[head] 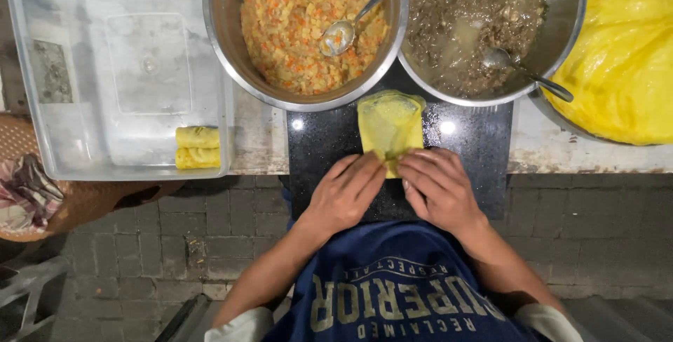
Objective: The person places a yellow crepe on a cutting board, adds a vegetable mixture and a meat mixture using a spoon, then folds and rolls the crepe into a cylinder. The finished roll is placed into a clear plastic container. The process is repeated with additional crepes.
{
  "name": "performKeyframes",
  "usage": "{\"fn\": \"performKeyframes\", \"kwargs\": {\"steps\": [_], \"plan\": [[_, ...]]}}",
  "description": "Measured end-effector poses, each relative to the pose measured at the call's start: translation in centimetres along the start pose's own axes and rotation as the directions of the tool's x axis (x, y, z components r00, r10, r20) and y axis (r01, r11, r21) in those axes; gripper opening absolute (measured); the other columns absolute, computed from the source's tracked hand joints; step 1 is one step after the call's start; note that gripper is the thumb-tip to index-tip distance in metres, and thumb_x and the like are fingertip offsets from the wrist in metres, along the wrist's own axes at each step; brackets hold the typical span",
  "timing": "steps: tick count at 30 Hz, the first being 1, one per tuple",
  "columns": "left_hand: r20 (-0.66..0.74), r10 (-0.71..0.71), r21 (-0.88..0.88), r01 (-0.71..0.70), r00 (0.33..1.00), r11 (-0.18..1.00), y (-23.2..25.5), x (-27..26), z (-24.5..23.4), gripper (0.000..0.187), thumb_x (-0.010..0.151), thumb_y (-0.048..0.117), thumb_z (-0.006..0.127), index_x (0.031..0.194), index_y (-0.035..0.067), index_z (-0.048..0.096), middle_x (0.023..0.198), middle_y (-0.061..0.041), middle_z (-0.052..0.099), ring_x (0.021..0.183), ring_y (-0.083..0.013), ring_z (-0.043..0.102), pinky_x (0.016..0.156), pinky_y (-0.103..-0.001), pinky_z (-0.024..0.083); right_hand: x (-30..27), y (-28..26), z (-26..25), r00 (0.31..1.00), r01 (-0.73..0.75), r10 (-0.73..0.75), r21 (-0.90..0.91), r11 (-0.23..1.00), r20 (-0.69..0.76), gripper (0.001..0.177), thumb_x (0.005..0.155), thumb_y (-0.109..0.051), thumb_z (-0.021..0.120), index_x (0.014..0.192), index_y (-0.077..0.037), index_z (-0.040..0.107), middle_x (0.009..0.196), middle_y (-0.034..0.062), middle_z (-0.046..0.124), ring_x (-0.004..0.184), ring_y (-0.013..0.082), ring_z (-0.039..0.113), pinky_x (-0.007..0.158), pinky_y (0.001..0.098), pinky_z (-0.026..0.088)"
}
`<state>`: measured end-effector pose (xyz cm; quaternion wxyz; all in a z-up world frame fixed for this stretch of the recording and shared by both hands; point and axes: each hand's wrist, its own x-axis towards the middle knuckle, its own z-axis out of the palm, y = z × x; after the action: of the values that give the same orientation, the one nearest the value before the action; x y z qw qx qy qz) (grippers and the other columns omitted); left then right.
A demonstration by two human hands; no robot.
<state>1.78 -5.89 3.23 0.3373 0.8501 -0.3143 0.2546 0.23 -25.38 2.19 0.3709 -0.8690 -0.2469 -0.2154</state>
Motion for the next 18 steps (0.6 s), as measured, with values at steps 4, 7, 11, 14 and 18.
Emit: {"fn": "performKeyframes", "kwargs": {"steps": [4, 7, 11, 14, 18], "plan": [[0.103, 0.162, -0.031, -0.159, 0.981, 0.987, -0.5, 0.9, 0.1, 0.022, 0.100, 0.004, 0.049, 0.104, 0.000, 0.070, 0.100, -0.017, 0.068, 0.089, -0.0315, 0.072, 0.087, -0.043, 0.055, -0.1, 0.2, -0.1, 0.996, 0.042, -0.043, 0.020, 0.999, 0.075, 0.018, 0.091, -0.017, 0.066, 0.102, -0.005, 0.073, 0.108, 0.0115, 0.073, 0.102, 0.0307, 0.069, 0.099, 0.0487, 0.045], [0.140, 0.232, -0.054, -0.227, 0.962, 0.972, -1.0, 1.3, 0.2, 0.027, 0.102, 0.004, 0.043, 0.106, -0.001, 0.069, 0.103, -0.017, 0.066, 0.092, -0.0318, 0.071, 0.090, -0.043, 0.055, -0.7, 0.5, 0.1, 0.996, 0.060, -0.062, 0.032, 0.998, 0.067, 0.020, 0.089, -0.014, 0.070, 0.104, -0.002, 0.070, 0.110, 0.0150, 0.072, 0.101, 0.0318, 0.069, 0.100, 0.0504, 0.046], [0.187, 0.276, -0.078, -0.266, 0.943, 0.961, -1.5, 1.6, 0.3, 0.028, 0.101, 0.004, 0.040, 0.107, 0.000, 0.067, 0.102, -0.016, 0.064, 0.094, -0.0313, 0.070, 0.091, -0.044, 0.053, -1.3, 1.5, 0.6, 0.998, 0.058, -0.060, 0.065, 0.996, 0.036, 0.033, 0.085, -0.010, 0.074, 0.112, 0.006, 0.064, 0.115, 0.0226, 0.067, 0.102, 0.0377, 0.068, 0.092, 0.0524, 0.051], [0.213, 0.249, -0.144, -0.221, 0.945, 0.965, -1.6, 0.4, 1.4, 0.029, 0.104, 0.010, 0.040, 0.111, 0.002, 0.066, 0.103, -0.015, 0.062, 0.098, -0.0330, 0.069, 0.090, -0.045, 0.053, -1.5, 1.9, 0.6, 0.995, 0.050, -0.057, 0.082, 0.995, 0.081, 0.042, 0.085, -0.009, 0.073, 0.123, 0.004, 0.062, 0.119, 0.0216, 0.067, 0.104, 0.0365, 0.068, 0.091, 0.0519, 0.051], [0.216, 0.254, -0.183, -0.216, 0.943, 0.959, -1.7, 0.1, 1.3, 0.027, 0.104, 0.012, 0.041, 0.111, 0.003, 0.065, 0.098, -0.015, 0.061, 0.097, -0.0337, 0.068, 0.092, -0.045, 0.051, -0.3, 1.6, -0.1, 0.986, 0.049, -0.063, 0.091, 0.995, 0.157, 0.041, 0.088, -0.008, 0.069, 0.127, 0.003, 0.061, 0.120, 0.0190, 0.067, 0.104, 0.0352, 0.068, 0.092, 0.0510, 0.051]]}}
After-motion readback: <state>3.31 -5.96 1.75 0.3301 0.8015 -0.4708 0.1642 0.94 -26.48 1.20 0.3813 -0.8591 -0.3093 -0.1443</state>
